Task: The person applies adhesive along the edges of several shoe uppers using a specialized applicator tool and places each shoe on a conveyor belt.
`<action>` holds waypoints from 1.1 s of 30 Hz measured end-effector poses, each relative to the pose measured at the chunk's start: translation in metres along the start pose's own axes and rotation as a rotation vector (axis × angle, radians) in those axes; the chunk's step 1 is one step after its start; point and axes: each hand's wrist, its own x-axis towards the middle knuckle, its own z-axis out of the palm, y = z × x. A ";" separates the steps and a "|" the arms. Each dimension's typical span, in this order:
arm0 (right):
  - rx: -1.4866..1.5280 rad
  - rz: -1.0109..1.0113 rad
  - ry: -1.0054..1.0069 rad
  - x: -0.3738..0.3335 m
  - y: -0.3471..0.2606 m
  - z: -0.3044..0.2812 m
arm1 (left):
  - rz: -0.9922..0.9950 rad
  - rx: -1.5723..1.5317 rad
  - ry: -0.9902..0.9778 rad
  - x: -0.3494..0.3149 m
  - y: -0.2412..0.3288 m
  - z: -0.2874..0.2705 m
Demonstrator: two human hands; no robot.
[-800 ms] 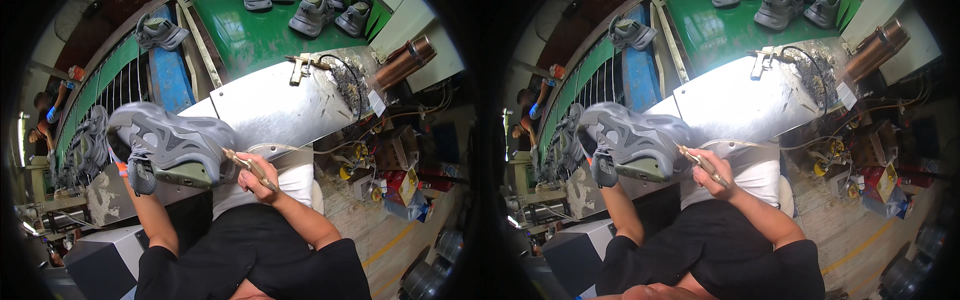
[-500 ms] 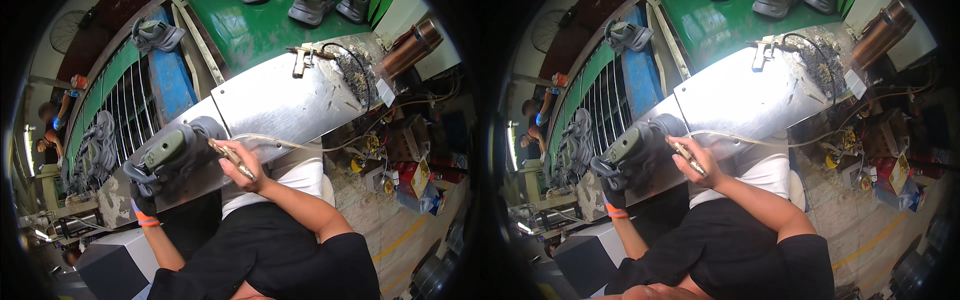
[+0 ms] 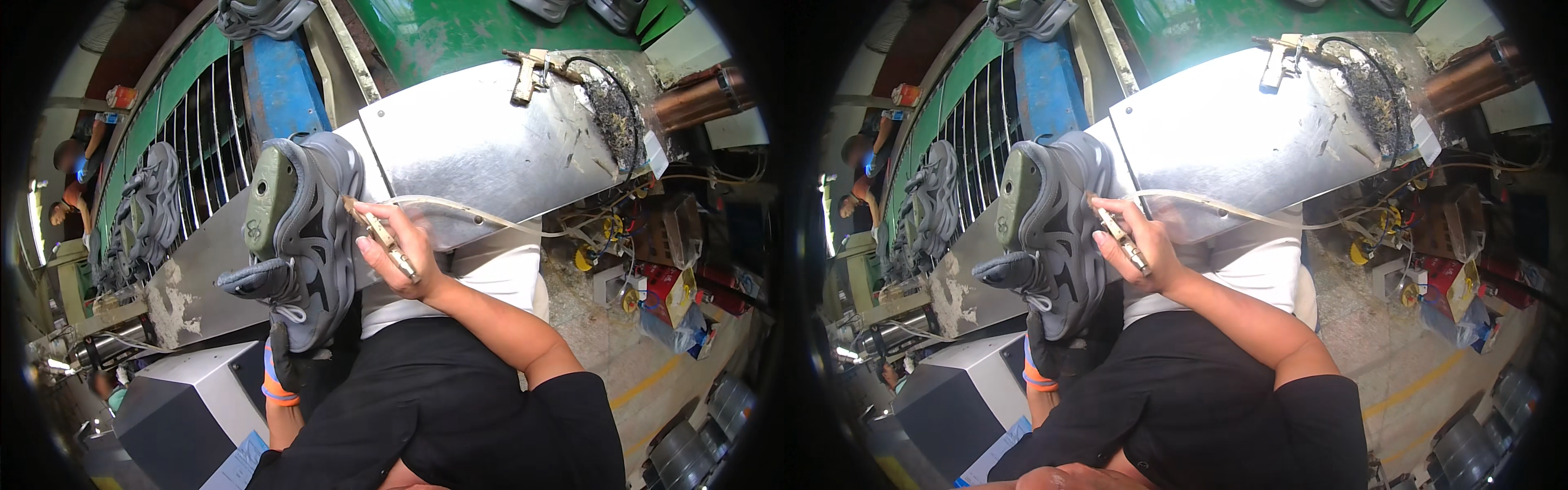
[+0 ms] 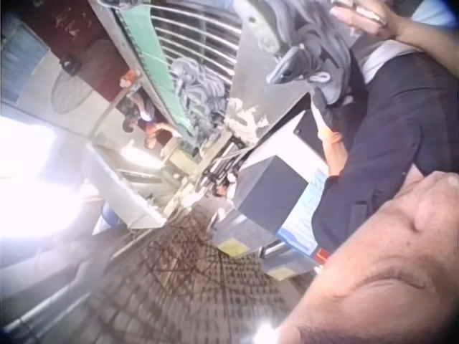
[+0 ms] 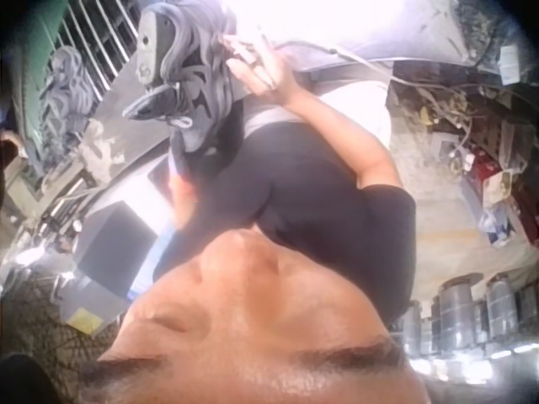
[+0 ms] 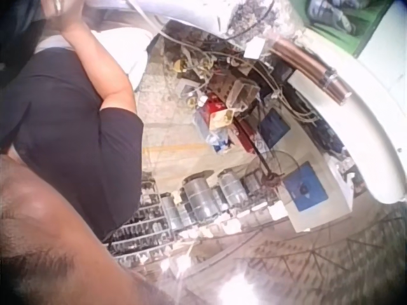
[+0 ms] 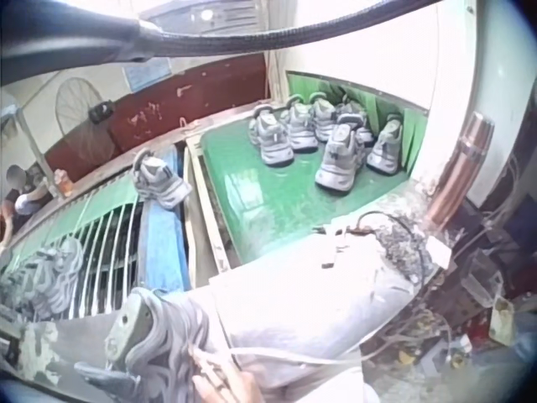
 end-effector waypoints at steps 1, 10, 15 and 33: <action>-0.006 -0.003 -0.011 -0.001 0.002 0.000 | -0.026 -0.020 0.013 0.000 -0.002 0.001; 0.028 0.027 -0.041 -0.006 0.002 0.000 | -0.019 -0.047 -0.024 0.008 0.001 0.032; 0.151 0.148 -0.065 -0.013 0.005 -0.002 | -0.047 -0.048 -0.082 0.013 0.003 0.042; 0.120 0.345 -0.124 -0.053 -0.026 -0.053 | -0.242 -0.182 -0.487 0.037 0.004 0.085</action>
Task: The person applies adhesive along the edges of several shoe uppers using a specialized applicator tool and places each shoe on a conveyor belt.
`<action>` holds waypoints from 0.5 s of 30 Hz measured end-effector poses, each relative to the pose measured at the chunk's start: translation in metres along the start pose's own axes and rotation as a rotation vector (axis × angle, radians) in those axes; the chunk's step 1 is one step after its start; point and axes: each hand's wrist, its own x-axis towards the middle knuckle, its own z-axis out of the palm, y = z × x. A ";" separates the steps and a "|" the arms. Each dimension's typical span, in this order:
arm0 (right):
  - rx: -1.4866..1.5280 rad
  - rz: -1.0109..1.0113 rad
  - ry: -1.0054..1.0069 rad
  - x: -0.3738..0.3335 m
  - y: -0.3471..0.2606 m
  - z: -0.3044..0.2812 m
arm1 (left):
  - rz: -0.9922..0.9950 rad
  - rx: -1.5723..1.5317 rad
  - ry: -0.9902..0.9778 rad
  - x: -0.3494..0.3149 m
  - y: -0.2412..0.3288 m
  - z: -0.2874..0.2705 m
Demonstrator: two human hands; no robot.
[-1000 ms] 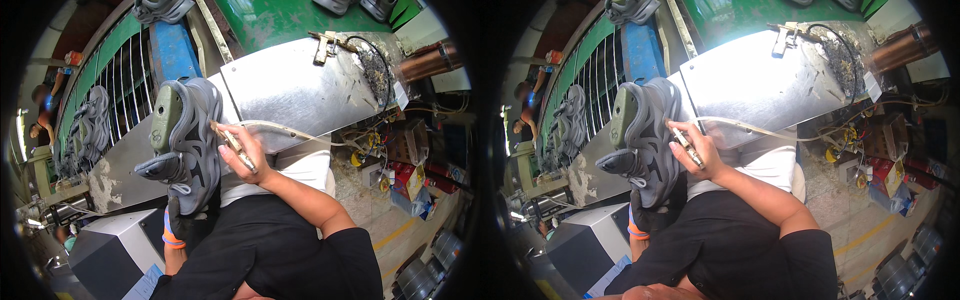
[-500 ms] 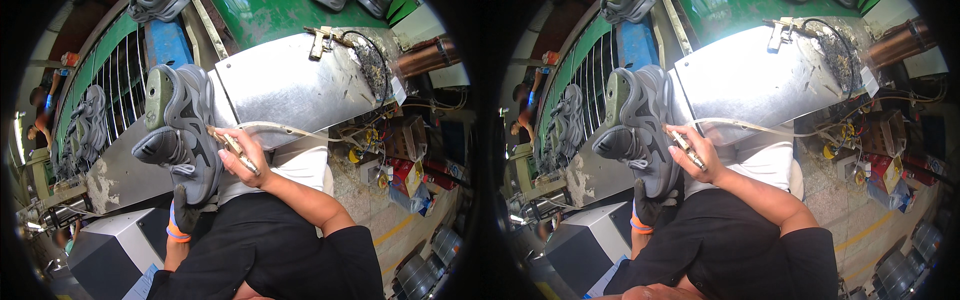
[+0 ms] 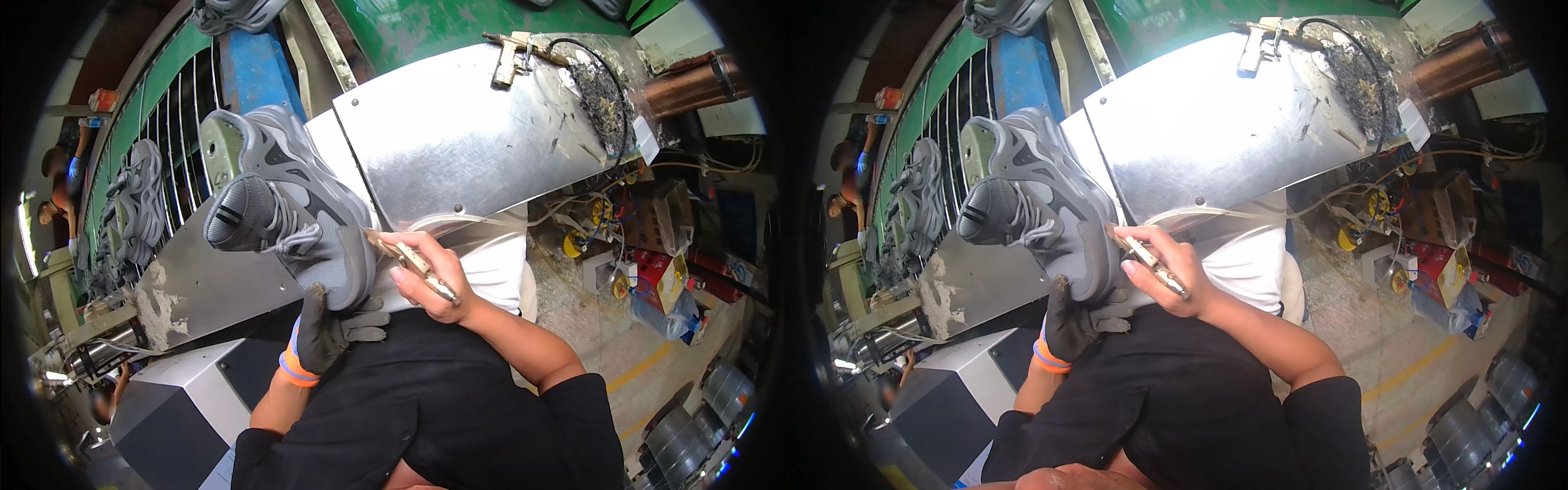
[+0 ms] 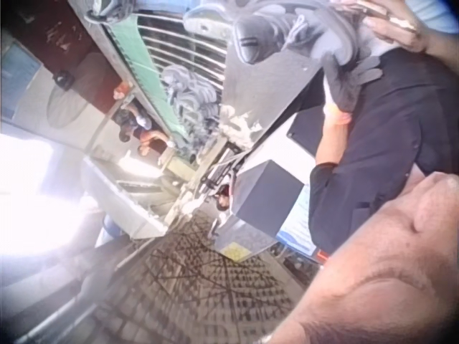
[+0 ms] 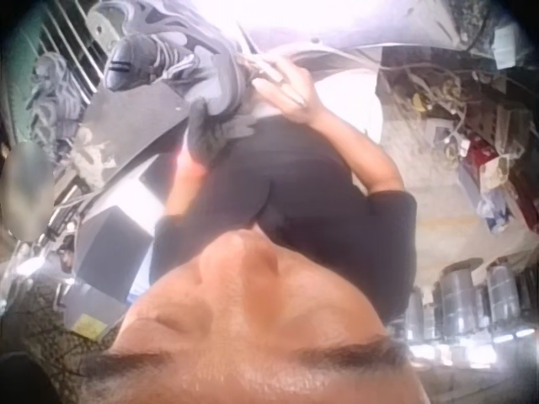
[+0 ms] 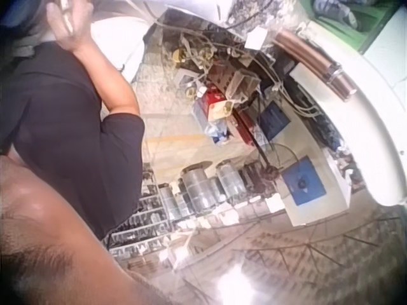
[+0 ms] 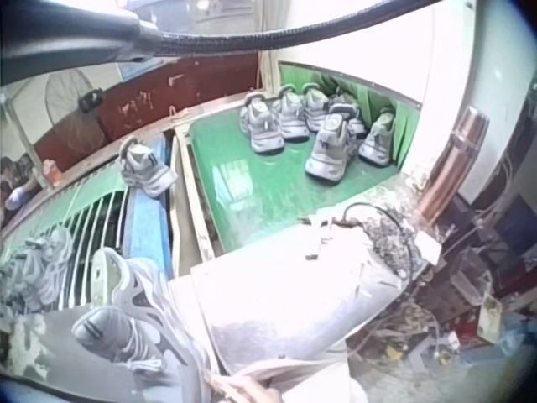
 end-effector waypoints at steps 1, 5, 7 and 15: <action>0.000 0.030 0.000 -0.005 -0.003 -0.005 | -0.017 0.005 -0.032 0.005 0.000 0.004; 0.065 0.130 0.010 -0.014 -0.027 -0.018 | -0.100 -0.073 -0.115 0.029 0.000 0.019; 0.046 0.163 0.019 -0.011 -0.047 -0.026 | -0.111 -0.090 -0.157 0.040 0.005 0.034; -0.111 0.200 0.089 0.005 -0.089 -0.032 | -0.037 -0.178 -0.328 0.079 0.019 0.074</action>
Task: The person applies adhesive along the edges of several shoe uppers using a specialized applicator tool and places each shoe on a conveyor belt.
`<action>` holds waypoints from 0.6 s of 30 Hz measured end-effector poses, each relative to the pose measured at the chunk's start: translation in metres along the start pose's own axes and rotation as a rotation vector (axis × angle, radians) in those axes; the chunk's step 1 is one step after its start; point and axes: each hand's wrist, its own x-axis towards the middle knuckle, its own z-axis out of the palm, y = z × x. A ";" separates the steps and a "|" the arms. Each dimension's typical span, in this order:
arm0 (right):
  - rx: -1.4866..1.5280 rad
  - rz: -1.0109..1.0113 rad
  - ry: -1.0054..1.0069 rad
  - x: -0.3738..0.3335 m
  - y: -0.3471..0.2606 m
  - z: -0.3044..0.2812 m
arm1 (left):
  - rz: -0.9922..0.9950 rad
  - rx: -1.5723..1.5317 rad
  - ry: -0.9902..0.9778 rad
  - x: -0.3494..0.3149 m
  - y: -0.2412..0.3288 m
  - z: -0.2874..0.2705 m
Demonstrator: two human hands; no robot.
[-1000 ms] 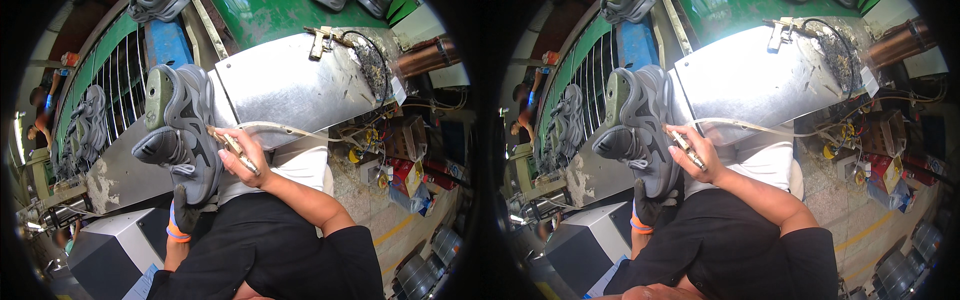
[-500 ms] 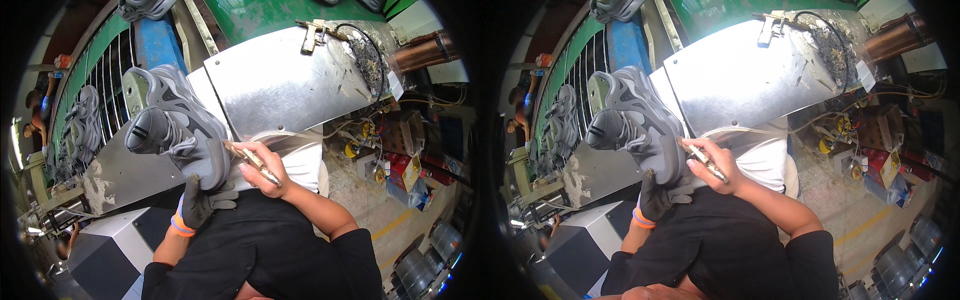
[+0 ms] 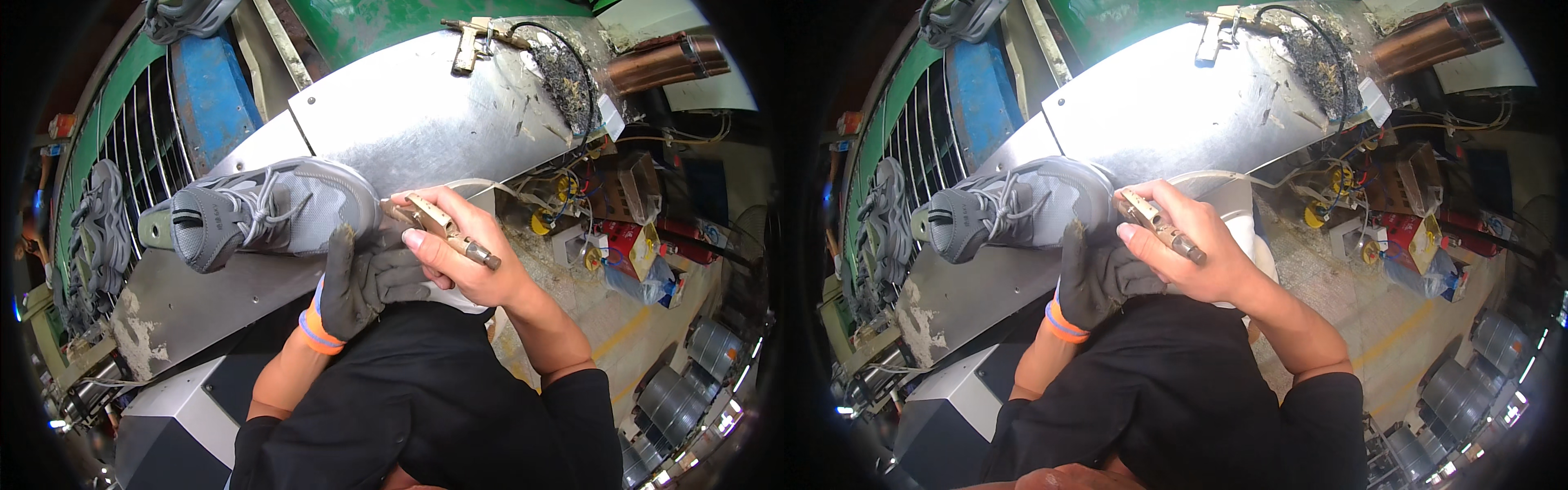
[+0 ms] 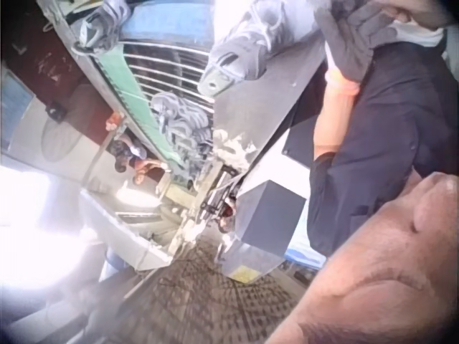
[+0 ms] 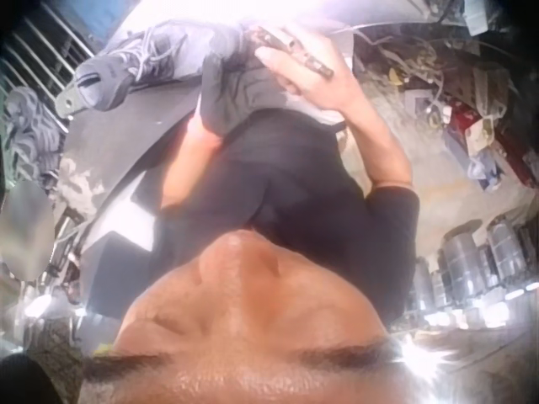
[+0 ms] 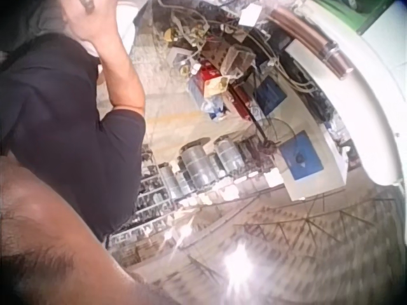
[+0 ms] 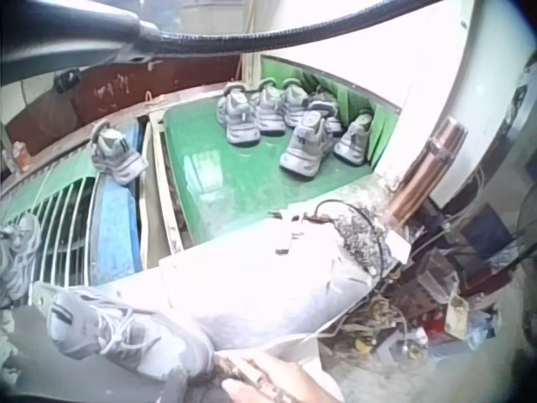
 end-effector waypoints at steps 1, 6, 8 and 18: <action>-0.010 0.004 0.015 0.000 -0.001 0.001 | 0.009 -0.010 -0.016 0.004 0.004 0.004; -0.101 -0.197 0.144 -0.003 0.026 0.015 | 0.118 0.079 -0.025 0.023 0.010 0.005; -0.238 -0.341 0.203 -0.001 0.043 0.021 | 0.191 0.054 0.038 0.030 0.005 -0.005; 0.101 -0.359 0.166 0.040 0.059 0.029 | 0.322 0.587 -0.030 0.007 0.035 -0.032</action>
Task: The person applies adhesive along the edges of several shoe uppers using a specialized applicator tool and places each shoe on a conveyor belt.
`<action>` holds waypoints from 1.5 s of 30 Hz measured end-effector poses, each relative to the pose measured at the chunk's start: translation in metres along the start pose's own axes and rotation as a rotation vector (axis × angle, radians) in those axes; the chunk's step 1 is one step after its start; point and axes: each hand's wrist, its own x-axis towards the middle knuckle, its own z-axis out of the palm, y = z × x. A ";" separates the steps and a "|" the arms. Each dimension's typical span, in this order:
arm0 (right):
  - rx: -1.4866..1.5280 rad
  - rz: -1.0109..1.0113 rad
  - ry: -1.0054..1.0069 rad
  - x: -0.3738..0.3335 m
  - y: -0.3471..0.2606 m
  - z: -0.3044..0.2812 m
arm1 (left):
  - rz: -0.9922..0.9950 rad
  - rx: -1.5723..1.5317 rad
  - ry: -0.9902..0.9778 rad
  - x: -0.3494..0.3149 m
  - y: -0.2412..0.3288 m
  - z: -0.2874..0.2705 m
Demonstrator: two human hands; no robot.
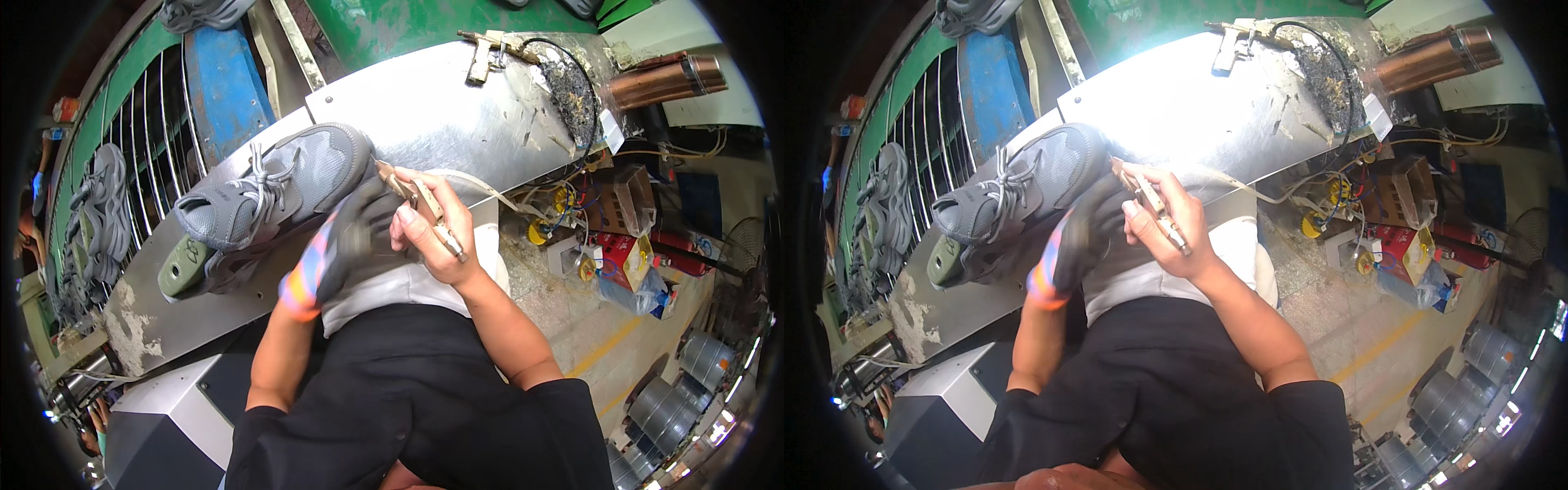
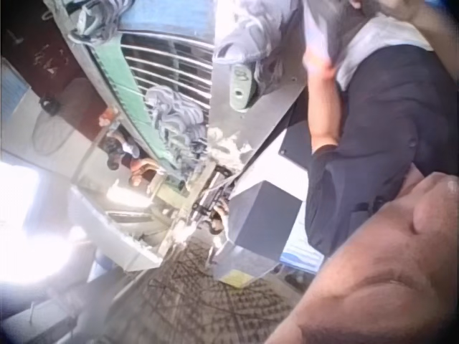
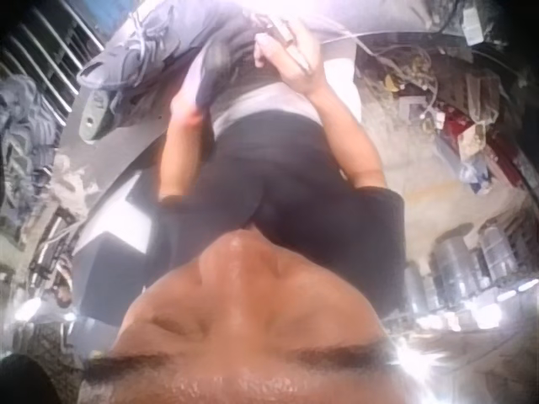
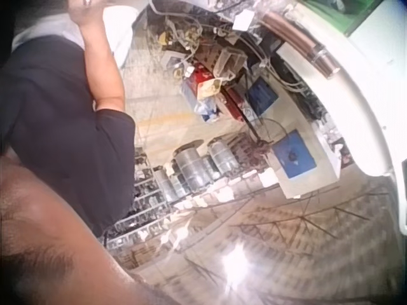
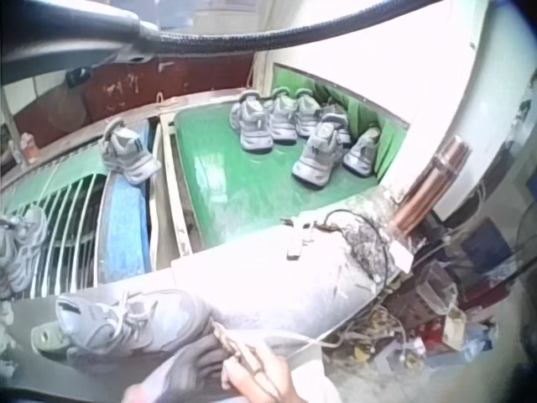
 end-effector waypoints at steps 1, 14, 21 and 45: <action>0.005 0.036 -0.014 0.004 -0.004 -0.004 | 0.090 0.234 0.002 -0.027 0.019 -0.004; 0.340 0.063 -0.057 0.067 0.011 0.019 | 0.417 1.011 0.724 -0.142 0.055 -0.059; 0.335 0.101 -0.106 0.025 0.015 0.024 | 0.509 1.022 0.790 -0.129 0.007 -0.016; 0.078 -0.373 0.311 0.042 0.004 -0.115 | 1.073 0.736 0.413 0.191 0.128 -0.061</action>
